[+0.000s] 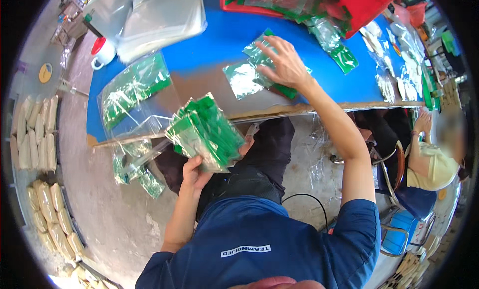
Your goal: Sorting small green plastic packets and placing them into a larger clear plastic bag.
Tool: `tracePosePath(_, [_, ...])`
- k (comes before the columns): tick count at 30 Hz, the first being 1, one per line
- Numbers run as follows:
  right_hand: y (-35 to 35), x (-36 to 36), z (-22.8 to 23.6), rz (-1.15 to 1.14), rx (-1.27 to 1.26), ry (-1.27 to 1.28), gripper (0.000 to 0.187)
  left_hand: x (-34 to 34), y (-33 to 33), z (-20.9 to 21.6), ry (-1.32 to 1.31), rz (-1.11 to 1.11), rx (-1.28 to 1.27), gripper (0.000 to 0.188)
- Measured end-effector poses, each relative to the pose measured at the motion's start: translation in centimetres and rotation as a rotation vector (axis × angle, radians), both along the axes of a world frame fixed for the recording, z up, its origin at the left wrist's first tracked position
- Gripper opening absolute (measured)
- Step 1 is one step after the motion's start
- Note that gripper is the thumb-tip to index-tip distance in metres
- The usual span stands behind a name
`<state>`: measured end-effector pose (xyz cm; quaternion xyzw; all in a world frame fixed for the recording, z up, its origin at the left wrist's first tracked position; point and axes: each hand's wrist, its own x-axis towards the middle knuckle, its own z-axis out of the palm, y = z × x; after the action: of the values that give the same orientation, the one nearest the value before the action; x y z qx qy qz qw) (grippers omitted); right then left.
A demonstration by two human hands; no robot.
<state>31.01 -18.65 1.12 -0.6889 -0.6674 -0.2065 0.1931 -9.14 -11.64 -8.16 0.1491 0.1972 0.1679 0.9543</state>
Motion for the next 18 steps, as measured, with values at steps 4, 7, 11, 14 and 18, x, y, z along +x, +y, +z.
tracePosePath(4, [-1.2,-10.6,1.8,-0.213,-0.139,0.231,0.057,-1.2,0.5,0.1,-0.045,0.063,0.014,0.072])
tracePosePath(7, [-2.2,-14.5,-0.7,-0.069,-0.120,0.063,0.052,-1.5,1.1,0.6,-0.022,0.099,0.050,0.071])
tracePosePath(11, [-3.6,-14.7,-0.9,0.301,-0.222,0.436,0.038,-0.5,1.7,0.6,0.024,0.097,0.085,0.067])
tracePosePath(14, [-3.0,-14.3,-0.2,0.234,-0.196,0.738,0.027,0.5,1.2,0.5,0.037,0.090,0.061,0.066])
tracePosePath(18, [-1.8,-10.5,-2.0,-0.567,-0.174,0.023,0.054,0.6,0.6,-0.4,0.009,0.076,0.026,0.068])
